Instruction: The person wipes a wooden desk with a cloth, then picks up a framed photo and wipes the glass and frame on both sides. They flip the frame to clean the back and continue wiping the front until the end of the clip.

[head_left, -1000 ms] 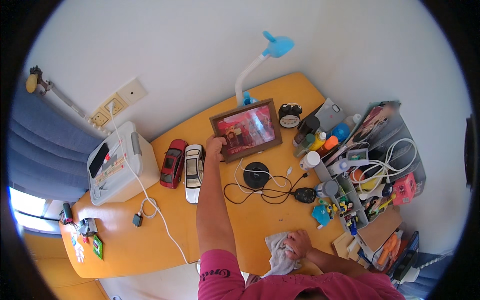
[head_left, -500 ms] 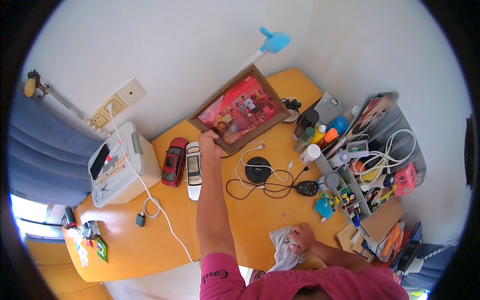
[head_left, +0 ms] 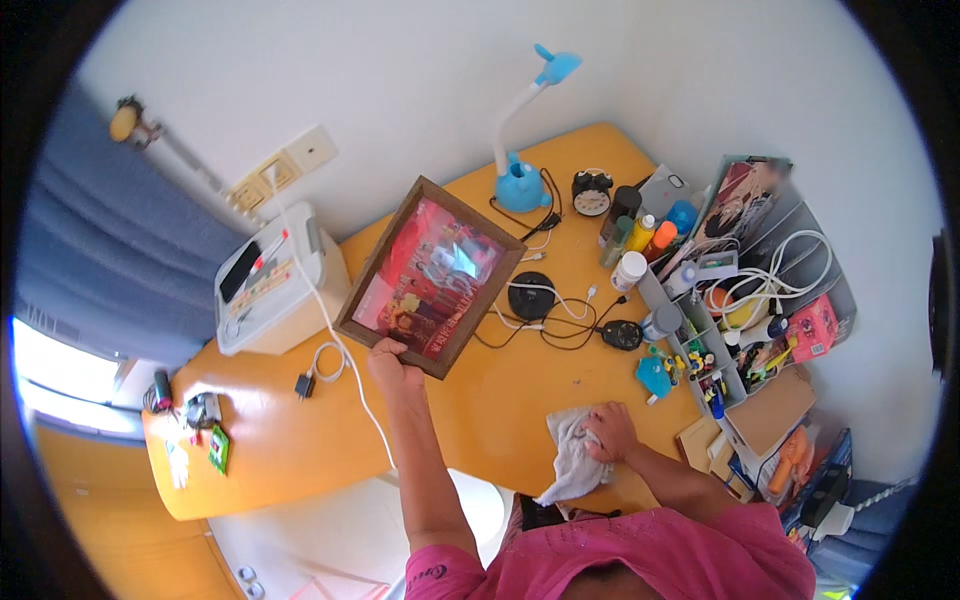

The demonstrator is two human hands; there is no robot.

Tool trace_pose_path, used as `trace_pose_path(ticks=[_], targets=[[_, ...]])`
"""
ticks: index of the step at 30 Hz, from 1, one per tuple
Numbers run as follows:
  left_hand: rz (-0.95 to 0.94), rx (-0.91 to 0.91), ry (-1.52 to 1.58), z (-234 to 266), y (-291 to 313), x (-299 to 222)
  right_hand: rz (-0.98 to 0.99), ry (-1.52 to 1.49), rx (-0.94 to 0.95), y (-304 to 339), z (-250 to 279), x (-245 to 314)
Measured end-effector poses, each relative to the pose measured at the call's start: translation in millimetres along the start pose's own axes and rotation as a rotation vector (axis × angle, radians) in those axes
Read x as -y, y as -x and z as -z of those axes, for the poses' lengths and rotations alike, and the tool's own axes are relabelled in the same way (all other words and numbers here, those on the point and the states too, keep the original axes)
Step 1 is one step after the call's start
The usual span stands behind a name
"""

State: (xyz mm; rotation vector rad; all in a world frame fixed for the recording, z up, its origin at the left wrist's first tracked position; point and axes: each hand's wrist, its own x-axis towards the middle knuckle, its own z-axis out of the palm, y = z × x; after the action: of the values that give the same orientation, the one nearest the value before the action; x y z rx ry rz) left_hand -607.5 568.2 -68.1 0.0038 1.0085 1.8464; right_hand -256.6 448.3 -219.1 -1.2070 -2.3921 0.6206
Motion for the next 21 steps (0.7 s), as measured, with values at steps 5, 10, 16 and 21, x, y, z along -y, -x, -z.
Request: trace_pose_path(ticks=[5,10,16,21], targets=[[-0.157,0.009,-0.005,29.3,89.5,5.4,0.030,0.010,-0.063,1.7,-0.9,4.2],[-0.124,-0.090,0.071,99.8,162.1,31.0,0.083,0.111,-0.114,3.7,-12.5,1.6],[-0.279,-0.154,-0.052,135.1,297.5,36.2,-0.070,0.286,-0.203,26.0,-26.7,34.7],[-0.241,-0.080,-0.124,182.6,384.0,30.2,-0.189,0.076,-0.092,67.2,-27.2,19.5]])
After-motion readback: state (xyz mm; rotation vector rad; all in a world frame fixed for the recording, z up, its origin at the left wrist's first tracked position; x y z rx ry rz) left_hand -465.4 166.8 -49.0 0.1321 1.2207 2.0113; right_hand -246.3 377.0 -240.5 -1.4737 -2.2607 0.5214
